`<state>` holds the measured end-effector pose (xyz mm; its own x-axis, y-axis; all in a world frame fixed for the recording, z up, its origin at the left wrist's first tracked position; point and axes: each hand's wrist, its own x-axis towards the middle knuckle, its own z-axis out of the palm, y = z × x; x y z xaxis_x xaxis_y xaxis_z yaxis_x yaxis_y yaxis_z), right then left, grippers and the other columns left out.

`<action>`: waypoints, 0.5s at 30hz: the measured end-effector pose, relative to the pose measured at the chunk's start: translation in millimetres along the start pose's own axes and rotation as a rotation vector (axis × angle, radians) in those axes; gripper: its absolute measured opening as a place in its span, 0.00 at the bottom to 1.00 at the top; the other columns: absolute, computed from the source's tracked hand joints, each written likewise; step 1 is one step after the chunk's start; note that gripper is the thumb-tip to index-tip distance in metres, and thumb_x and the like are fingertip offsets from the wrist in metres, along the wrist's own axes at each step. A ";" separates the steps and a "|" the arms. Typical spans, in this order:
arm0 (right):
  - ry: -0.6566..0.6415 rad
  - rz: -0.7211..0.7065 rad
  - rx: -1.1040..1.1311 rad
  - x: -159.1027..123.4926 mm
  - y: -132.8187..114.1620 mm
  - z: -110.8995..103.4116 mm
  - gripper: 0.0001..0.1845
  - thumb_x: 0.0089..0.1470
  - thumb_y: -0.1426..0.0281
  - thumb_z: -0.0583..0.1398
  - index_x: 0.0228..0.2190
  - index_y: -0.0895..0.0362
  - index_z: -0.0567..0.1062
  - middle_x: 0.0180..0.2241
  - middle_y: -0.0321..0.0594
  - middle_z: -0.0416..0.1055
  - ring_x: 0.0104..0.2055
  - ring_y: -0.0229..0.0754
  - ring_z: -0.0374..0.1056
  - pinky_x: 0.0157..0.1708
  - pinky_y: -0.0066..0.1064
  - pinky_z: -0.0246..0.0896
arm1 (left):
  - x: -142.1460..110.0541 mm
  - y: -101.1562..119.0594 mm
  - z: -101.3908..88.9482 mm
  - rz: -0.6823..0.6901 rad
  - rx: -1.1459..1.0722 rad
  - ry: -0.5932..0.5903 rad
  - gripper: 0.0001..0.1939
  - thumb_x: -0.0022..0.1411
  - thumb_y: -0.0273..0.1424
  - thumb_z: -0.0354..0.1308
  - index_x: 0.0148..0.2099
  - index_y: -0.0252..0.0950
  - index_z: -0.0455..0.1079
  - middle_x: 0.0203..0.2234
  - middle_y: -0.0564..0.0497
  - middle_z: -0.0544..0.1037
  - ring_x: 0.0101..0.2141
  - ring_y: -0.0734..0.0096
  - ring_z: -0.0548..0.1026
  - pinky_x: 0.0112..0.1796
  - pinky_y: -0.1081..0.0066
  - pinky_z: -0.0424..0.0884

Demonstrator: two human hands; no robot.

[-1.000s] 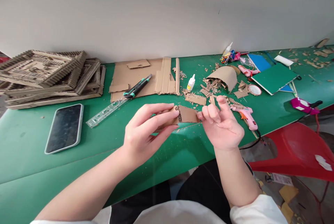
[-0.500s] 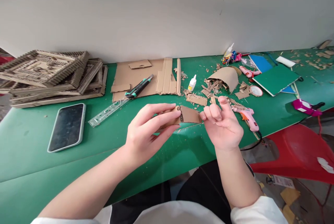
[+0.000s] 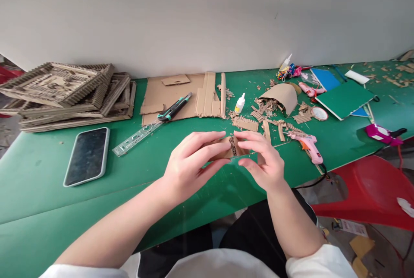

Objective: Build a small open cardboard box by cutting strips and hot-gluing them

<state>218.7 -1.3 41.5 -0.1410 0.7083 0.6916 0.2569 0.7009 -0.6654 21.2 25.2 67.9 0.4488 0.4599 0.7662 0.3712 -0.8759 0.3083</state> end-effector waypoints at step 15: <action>0.018 -0.174 -0.123 0.9 -5.6 -0.8 0.23 0.52 0.72 0.63 0.51 0.50 0.72 0.47 0.45 0.74 0.47 0.47 0.71 0.47 0.46 0.69 | 1.8 1.6 -1.8 0.132 -0.077 0.037 0.11 0.57 0.25 0.64 0.44 0.33 0.71 0.41 0.42 0.78 0.38 0.67 0.74 0.37 0.66 0.77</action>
<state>217.9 -4.6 46.0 -0.1764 0.5752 0.7987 0.3452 0.7961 -0.4971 21.1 24.4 70.8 0.4588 0.3360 0.8226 0.2471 -0.9375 0.2452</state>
